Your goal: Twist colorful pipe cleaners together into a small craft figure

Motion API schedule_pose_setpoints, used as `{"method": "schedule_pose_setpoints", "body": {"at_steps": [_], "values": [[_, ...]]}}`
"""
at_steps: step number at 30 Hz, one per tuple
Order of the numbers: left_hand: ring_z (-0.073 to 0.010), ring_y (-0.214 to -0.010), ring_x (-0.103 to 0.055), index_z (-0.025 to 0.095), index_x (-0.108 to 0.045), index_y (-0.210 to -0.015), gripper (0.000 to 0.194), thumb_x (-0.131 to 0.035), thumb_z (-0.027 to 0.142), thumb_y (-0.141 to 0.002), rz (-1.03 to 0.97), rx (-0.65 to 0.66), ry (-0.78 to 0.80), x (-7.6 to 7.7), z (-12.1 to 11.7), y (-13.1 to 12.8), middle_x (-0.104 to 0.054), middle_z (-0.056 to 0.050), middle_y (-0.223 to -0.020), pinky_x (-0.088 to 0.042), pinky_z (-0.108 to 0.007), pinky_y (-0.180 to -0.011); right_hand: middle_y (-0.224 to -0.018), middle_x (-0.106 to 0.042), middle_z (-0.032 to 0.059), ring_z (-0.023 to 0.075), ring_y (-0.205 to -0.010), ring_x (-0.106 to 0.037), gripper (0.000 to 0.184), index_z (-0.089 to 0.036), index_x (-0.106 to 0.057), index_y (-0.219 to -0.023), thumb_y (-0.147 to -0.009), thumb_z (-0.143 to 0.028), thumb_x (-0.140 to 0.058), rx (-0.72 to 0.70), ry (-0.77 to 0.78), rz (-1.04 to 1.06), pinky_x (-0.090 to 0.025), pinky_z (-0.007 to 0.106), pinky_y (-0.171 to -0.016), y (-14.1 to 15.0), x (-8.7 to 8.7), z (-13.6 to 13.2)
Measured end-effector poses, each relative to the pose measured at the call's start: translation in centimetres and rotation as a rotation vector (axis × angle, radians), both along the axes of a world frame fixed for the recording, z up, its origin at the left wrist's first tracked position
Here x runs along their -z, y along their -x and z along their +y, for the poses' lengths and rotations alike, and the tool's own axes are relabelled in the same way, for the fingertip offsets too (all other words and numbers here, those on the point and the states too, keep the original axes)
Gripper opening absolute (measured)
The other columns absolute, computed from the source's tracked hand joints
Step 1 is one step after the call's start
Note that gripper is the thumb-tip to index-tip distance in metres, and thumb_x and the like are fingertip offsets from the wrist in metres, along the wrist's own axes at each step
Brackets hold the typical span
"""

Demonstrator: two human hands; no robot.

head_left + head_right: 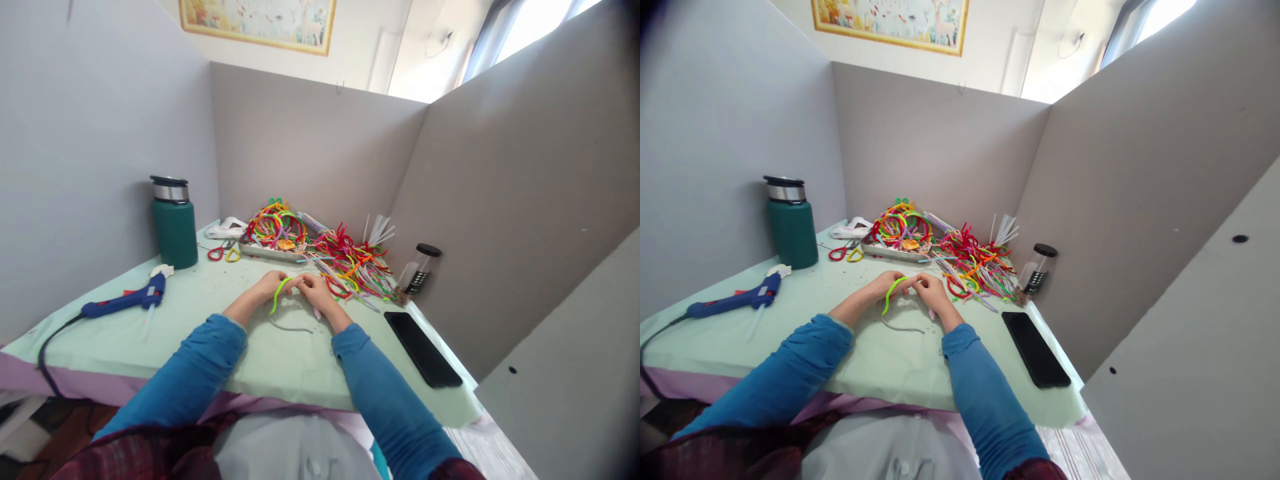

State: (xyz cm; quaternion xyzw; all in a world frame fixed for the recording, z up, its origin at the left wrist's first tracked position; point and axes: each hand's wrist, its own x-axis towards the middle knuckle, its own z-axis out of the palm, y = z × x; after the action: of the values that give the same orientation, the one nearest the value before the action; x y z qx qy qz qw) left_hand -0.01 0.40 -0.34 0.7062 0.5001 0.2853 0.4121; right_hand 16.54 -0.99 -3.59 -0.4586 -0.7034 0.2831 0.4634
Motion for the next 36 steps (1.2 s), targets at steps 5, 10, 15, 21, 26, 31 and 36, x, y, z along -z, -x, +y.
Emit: {"method": "schedule_pose_setpoints", "body": {"at_steps": [5,10,15,21,26,31,36], "values": [[-0.0088,-0.041,-0.036,0.014,-0.061,-0.062,0.056,-0.068,0.069,-0.055,0.001,0.040,-0.058,0.3,0.5,0.2,-0.045,0.002,-0.042,-0.025,-0.024,-0.042,-0.054,-0.050,-0.0032,0.0119,-0.051,-0.044,0.018,-0.018,-0.065,-0.082,-0.077,-0.033,-0.057,0.005,0.024,0.004,-0.034,0.024,-0.051,0.0,0.2,0.2],[-0.0113,-0.048,-0.044,0.014,-0.063,-0.059,0.051,-0.067,0.065,-0.058,0.050,0.035,-0.173,0.4,0.8,0.3,-0.056,-0.002,-0.051,-0.030,-0.024,-0.047,-0.054,-0.050,-0.0035,0.0120,-0.051,-0.044,0.018,-0.018,-0.065,-0.084,-0.075,-0.030,-0.056,0.013,0.035,0.013,-0.034,0.024,-0.051,0.0,0.3,0.3],[-0.0132,-0.052,-0.050,0.014,-0.066,-0.071,0.045,-0.067,0.058,-0.062,0.022,0.025,-0.218,1.0,1.4,0.2,-0.064,-0.004,-0.059,-0.034,-0.025,-0.050,-0.055,-0.051,-0.0030,0.0117,-0.051,-0.045,0.017,-0.018,-0.062,-0.077,-0.076,-0.033,-0.055,0.003,0.047,0.008,-0.034,0.024,-0.051,0.1,0.2,0.2],[-0.0119,-0.051,-0.049,0.015,-0.069,-0.079,0.041,-0.062,0.053,-0.068,0.018,0.045,-0.292,1.4,1.9,0.3,-0.064,-0.002,-0.058,-0.034,-0.023,-0.051,-0.054,-0.051,-0.0035,0.0112,-0.050,-0.045,0.018,-0.018,-0.058,-0.073,-0.077,-0.035,-0.056,0.001,0.061,0.026,-0.035,0.024,-0.052,0.2,0.0,0.0],[-0.0131,-0.056,-0.051,0.014,-0.068,-0.071,0.043,-0.059,0.056,-0.068,0.027,0.028,-0.306,1.0,1.6,0.3,-0.064,-0.003,-0.060,-0.034,-0.024,-0.053,-0.054,-0.051,-0.0038,0.0113,-0.050,-0.046,0.021,-0.017,-0.058,-0.075,-0.077,-0.038,-0.057,-0.003,0.063,0.024,-0.035,0.024,-0.053,0.2,0.0,0.0],[-0.0149,-0.060,-0.053,0.014,-0.068,-0.069,0.044,-0.058,0.057,-0.069,0.041,0.033,-0.328,0.7,1.5,0.3,-0.066,-0.004,-0.061,-0.035,-0.024,-0.056,-0.055,-0.052,-0.0040,0.0114,-0.050,-0.046,0.018,-0.018,-0.057,-0.076,-0.077,-0.036,-0.057,-0.002,0.062,0.024,-0.036,0.024,-0.054,0.1,0.2,0.2],[-0.0159,-0.062,-0.055,0.015,-0.068,-0.067,0.041,-0.059,0.055,-0.070,0.047,0.022,-0.341,0.6,1.4,0.3,-0.066,-0.004,-0.061,-0.036,-0.025,-0.058,-0.055,-0.053,-0.0039,0.0119,-0.051,-0.047,0.018,-0.018,-0.056,-0.078,-0.078,-0.035,-0.056,0.009,0.069,0.019,-0.037,0.025,-0.054,0.2,0.2,0.2]]}}
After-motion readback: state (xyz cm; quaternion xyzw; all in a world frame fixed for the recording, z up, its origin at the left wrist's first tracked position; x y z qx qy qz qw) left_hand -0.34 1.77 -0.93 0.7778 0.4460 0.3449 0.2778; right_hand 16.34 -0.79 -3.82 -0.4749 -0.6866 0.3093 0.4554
